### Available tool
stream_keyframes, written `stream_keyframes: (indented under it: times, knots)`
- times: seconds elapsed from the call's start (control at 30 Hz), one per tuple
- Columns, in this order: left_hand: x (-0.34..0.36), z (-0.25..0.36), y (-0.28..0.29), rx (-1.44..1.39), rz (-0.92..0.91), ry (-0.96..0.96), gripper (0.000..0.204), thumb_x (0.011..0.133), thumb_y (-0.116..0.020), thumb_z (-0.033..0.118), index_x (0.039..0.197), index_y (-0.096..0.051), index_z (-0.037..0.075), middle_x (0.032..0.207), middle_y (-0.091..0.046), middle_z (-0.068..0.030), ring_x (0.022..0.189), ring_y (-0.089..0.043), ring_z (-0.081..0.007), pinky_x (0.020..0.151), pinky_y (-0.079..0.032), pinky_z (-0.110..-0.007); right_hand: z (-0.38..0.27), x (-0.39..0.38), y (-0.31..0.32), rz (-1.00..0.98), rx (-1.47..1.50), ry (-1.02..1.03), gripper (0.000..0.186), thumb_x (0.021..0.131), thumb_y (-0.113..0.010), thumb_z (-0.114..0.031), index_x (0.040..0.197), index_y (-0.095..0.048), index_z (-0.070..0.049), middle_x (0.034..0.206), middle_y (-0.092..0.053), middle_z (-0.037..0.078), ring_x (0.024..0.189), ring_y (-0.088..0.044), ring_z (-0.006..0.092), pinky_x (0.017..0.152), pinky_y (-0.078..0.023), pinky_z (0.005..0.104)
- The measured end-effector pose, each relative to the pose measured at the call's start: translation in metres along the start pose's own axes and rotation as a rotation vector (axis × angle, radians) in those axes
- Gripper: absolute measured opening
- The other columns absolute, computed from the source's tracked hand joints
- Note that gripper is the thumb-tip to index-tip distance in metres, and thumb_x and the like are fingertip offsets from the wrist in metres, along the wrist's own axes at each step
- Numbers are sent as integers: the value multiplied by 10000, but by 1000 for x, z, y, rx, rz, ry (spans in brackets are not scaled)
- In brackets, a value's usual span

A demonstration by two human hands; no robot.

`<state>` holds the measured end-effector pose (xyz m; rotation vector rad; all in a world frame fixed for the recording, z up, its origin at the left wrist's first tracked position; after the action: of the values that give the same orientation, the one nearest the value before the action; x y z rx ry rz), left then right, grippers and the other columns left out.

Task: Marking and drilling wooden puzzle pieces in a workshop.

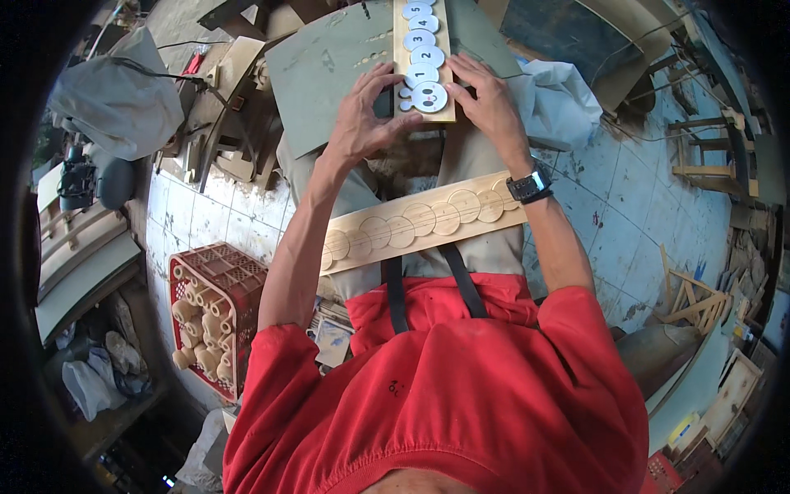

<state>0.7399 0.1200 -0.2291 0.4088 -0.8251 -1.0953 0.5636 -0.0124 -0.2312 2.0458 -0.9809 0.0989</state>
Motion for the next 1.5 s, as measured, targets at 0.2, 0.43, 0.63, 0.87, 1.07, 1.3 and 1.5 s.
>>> stream_keyframes:
  times: [0.2,0.43,0.63,0.87,1.07,1.3,1.5]
  knots:
    - [8,6,-1,-10,43,-17,671,707,-834,426,1189,-638,3,1388,-522,-209,1316,-476,-347,1094,-375,-406,12,7,9,18,-83,74,391,921,-645,-232,1274,-614,-65,1335,-583,146,1257,-544,261,1031,-429,328]
    - [4,-1,0,27,22,7,729,719,-808,492,1226,-620,3,1408,-504,-205,1328,-466,-336,1103,-367,-408,-21,3,29,-67,152,-225,412,878,-669,-146,1260,-606,-4,1275,-620,189,1110,-637,281,926,-491,326]
    - [6,13,3,-57,-23,75,658,727,-821,353,1212,-596,-30,1383,-494,-281,1316,-463,-390,1092,-378,-429,-28,-29,54,129,38,-80,315,893,-637,-110,1198,-659,-34,1175,-679,145,1059,-659,231,888,-509,321]
    - [3,17,3,-73,-45,111,646,747,-812,355,1227,-595,-19,1403,-476,-277,1334,-444,-389,1099,-373,-428,6,-71,69,201,112,-241,320,896,-667,-130,1204,-664,-45,1137,-706,109,1031,-677,194,893,-517,290]
    - [5,-1,-3,-9,41,-7,699,708,-810,490,1178,-643,0,1375,-519,-237,1333,-441,-373,1113,-352,-434,29,-92,86,291,247,-422,289,916,-651,-105,1191,-669,-19,1087,-726,59,947,-675,112,833,-522,250]
    - [8,0,-1,-77,30,54,651,663,-866,362,1163,-636,16,1379,-513,-239,1333,-435,-388,1136,-314,-460,12,-91,81,266,187,-470,297,899,-653,-81,1188,-667,-15,1074,-729,81,935,-679,112,823,-523,256]
    - [4,9,-1,-127,43,92,659,643,-877,344,1146,-626,1,1377,-508,-250,1326,-445,-390,1144,-296,-477,-42,-62,62,169,47,-208,359,854,-685,-73,1206,-650,-16,1214,-657,160,1125,-632,299,956,-488,353]
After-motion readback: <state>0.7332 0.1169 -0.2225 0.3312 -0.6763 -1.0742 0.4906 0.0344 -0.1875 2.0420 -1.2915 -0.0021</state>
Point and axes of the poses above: each hand's wrist, its own x-axis towards the middle knuckle, its own y-axis out of the back of the hand, z = x × y, the point moved 2 cm from there along x, towards the middle knuckle
